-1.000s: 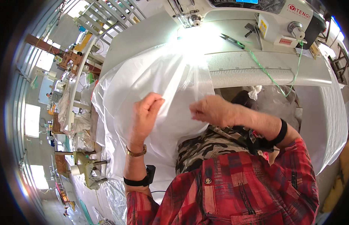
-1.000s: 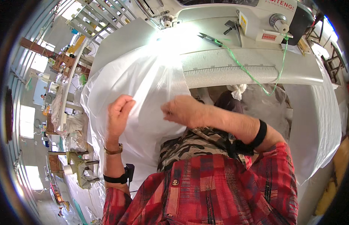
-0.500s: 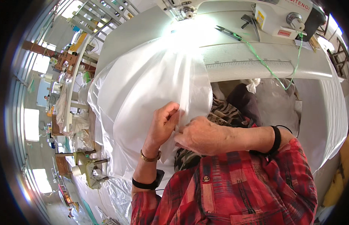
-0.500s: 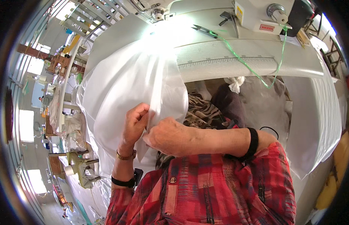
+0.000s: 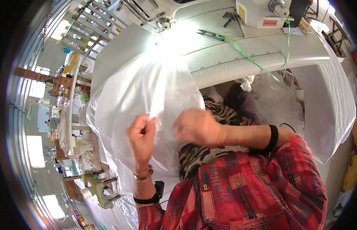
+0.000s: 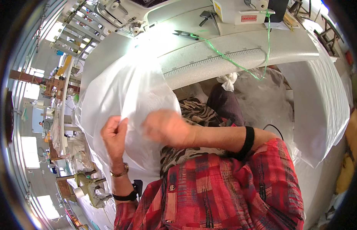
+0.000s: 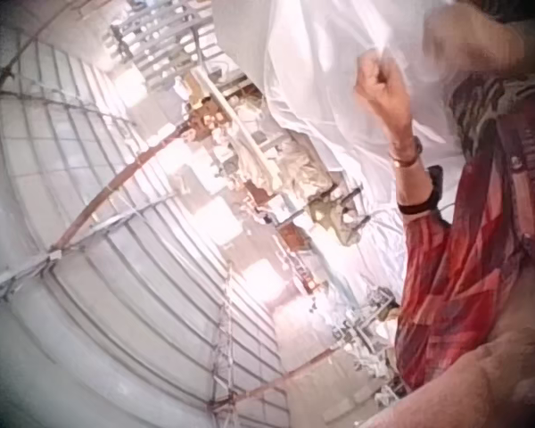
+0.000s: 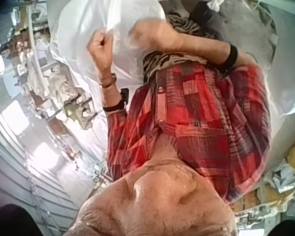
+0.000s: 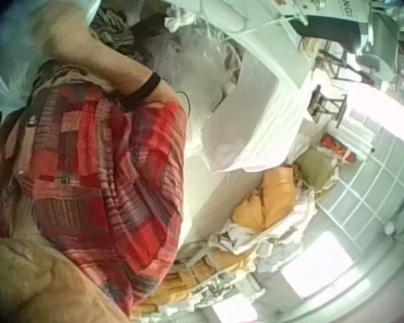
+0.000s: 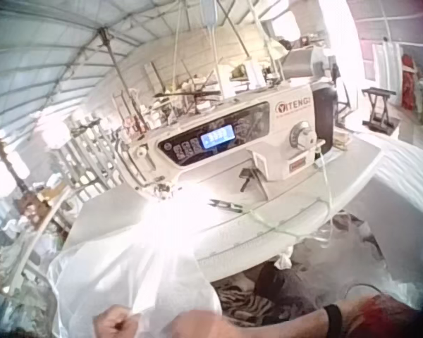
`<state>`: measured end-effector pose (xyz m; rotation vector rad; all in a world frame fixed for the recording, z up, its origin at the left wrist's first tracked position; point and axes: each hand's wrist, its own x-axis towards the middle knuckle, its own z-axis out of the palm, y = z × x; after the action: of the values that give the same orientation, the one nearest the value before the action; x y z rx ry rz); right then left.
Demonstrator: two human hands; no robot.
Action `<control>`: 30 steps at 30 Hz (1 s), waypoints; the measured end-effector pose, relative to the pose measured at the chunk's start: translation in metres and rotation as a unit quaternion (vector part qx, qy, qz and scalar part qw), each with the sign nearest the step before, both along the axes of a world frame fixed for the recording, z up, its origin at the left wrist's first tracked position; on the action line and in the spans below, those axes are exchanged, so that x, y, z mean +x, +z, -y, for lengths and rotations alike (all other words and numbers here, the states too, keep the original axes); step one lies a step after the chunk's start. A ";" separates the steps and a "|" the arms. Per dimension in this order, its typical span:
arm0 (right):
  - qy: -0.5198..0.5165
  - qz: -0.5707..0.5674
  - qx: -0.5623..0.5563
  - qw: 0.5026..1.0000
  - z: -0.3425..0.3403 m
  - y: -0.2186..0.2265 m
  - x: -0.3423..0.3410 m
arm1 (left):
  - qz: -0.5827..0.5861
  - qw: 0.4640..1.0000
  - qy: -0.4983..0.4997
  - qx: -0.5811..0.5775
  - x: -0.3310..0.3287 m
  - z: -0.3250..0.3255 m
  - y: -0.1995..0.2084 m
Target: Sewing large white plastic/fabric sheets using an industrial sewing machine.
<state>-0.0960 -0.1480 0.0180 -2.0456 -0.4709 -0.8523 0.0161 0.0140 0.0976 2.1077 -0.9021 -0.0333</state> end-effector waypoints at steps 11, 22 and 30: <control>-0.113 -0.436 0.367 0.814 0.030 -0.072 -0.007 | 0.128 0.978 -0.111 0.122 -0.028 0.021 0.029; -0.129 -0.139 0.425 0.885 0.006 0.013 0.059 | 0.071 0.992 -0.063 0.077 -0.022 0.018 0.035; 0.098 -0.174 0.261 0.944 0.013 -0.012 0.069 | -0.001 0.992 -0.095 0.077 -0.015 0.023 0.027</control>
<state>-0.0266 -0.1606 0.0063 -1.5765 -0.2143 -0.4195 0.0007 -0.0091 0.1248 2.1554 -1.1268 -0.2104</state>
